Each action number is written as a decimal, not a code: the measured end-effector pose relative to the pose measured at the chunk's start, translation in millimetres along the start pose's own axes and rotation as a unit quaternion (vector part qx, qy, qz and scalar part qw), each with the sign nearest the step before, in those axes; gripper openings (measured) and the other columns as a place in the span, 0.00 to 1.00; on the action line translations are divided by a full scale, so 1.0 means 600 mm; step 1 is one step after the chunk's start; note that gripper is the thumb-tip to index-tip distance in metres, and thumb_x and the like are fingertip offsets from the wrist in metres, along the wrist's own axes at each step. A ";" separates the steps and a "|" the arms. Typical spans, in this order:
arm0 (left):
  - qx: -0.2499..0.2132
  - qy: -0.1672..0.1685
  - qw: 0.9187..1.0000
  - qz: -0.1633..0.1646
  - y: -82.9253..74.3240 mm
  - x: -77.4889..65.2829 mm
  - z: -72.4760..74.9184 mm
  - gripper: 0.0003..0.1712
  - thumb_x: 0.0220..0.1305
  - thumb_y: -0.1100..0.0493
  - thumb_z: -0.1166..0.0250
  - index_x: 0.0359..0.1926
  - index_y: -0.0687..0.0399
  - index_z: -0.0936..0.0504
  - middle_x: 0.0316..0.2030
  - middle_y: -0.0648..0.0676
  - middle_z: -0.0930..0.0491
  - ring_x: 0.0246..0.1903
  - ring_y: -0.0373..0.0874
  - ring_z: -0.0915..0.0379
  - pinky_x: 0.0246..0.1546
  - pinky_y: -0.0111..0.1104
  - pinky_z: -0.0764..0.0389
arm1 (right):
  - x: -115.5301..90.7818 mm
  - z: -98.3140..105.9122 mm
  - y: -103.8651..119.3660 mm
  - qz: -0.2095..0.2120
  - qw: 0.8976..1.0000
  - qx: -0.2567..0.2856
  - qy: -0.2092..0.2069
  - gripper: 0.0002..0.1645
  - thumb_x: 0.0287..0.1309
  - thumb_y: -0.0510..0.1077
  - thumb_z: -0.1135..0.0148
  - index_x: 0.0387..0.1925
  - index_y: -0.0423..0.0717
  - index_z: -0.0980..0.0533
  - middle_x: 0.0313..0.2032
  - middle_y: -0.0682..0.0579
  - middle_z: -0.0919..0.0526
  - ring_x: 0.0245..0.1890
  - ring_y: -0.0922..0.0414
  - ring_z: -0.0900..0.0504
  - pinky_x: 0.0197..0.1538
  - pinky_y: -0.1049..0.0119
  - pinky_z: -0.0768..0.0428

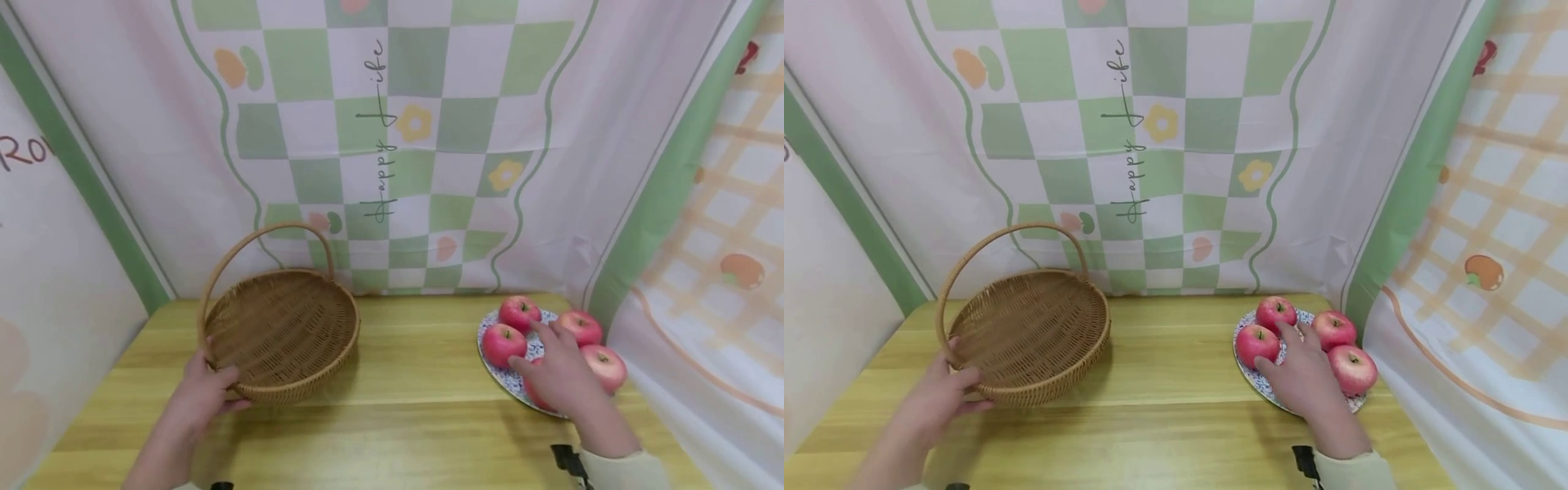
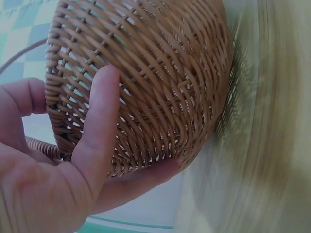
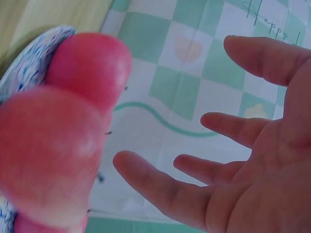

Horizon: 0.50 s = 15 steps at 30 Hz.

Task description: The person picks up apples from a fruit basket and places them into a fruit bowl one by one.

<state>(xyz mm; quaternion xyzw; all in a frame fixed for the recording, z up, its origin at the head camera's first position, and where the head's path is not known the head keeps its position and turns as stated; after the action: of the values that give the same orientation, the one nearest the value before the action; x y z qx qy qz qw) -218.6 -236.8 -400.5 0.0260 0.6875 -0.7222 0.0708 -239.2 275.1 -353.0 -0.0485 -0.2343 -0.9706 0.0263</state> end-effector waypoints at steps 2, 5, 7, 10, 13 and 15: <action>0.029 -0.018 0.999 -0.004 -0.006 -0.007 -0.002 0.47 0.68 0.70 0.49 0.79 0.58 0.66 0.67 0.75 0.55 0.53 0.68 0.29 0.39 0.47 0.14 | 0.001 -0.004 0.013 0.000 1.000 -0.004 -0.007 0.52 0.62 0.55 0.35 0.74 0.32 0.47 0.68 0.20 0.51 0.63 0.23 0.43 0.59 0.25 0.40; 0.173 -0.052 0.984 -0.011 -0.027 -0.031 -0.004 0.46 0.72 0.60 0.48 0.76 0.68 0.67 0.68 0.78 0.65 0.55 0.76 0.37 0.41 0.55 0.17 | 0.003 -0.011 0.031 0.010 1.000 -0.007 -0.017 0.50 0.62 0.54 0.36 0.74 0.32 0.46 0.68 0.22 0.50 0.62 0.24 0.42 0.59 0.26 0.38; 0.301 -0.080 0.950 -0.013 -0.046 -0.053 -0.009 0.49 0.72 0.53 0.47 0.73 0.77 0.68 0.68 0.82 0.70 0.51 0.81 0.37 0.38 0.61 0.19 | 0.005 -0.018 0.040 0.013 1.000 -0.006 -0.020 0.49 0.62 0.54 0.37 0.74 0.32 0.45 0.69 0.23 0.51 0.64 0.25 0.43 0.60 0.27 0.38; 0.466 -0.120 0.876 -0.021 -0.080 -0.092 -0.026 0.55 0.72 0.42 0.47 0.71 0.82 0.65 0.68 0.83 0.74 0.44 0.83 0.33 0.31 0.64 0.21 | 0.009 -0.028 0.054 0.012 1.000 0.004 -0.019 0.48 0.62 0.54 0.38 0.73 0.33 0.44 0.71 0.25 0.52 0.66 0.25 0.45 0.61 0.28 0.39; 0.528 -0.125 0.837 -0.073 -0.108 -0.118 -0.064 0.53 0.72 0.35 0.49 0.74 0.76 0.56 0.71 0.80 0.71 0.51 0.84 0.37 0.37 0.67 0.23 | 0.011 -0.034 0.072 0.013 0.999 0.019 -0.025 0.46 0.62 0.53 0.39 0.73 0.34 0.43 0.71 0.27 0.52 0.66 0.27 0.45 0.63 0.30 0.39; 0.552 -0.114 0.819 -0.103 -0.116 -0.123 -0.093 0.53 0.71 0.30 0.55 0.75 0.70 0.49 0.72 0.77 0.67 0.58 0.83 0.44 0.50 0.70 0.31 | 0.011 -0.036 0.085 0.010 0.999 0.026 -0.028 0.46 0.62 0.53 0.38 0.73 0.34 0.43 0.72 0.27 0.53 0.66 0.26 0.47 0.63 0.30 0.39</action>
<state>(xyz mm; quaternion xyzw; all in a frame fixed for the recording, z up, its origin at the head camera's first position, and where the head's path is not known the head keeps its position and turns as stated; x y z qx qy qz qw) -158.9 -173.0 -324.7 -0.0927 0.1593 -0.9817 0.0470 -243.9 219.5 -348.5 -0.0776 -0.2598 -0.9621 0.0306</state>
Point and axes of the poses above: each hand's wrist, its own x-axis towards the middle knuckle, its own z-axis out of the back of the hand, y = z × x, the point moved 7 cm from there along x, towards the middle knuckle
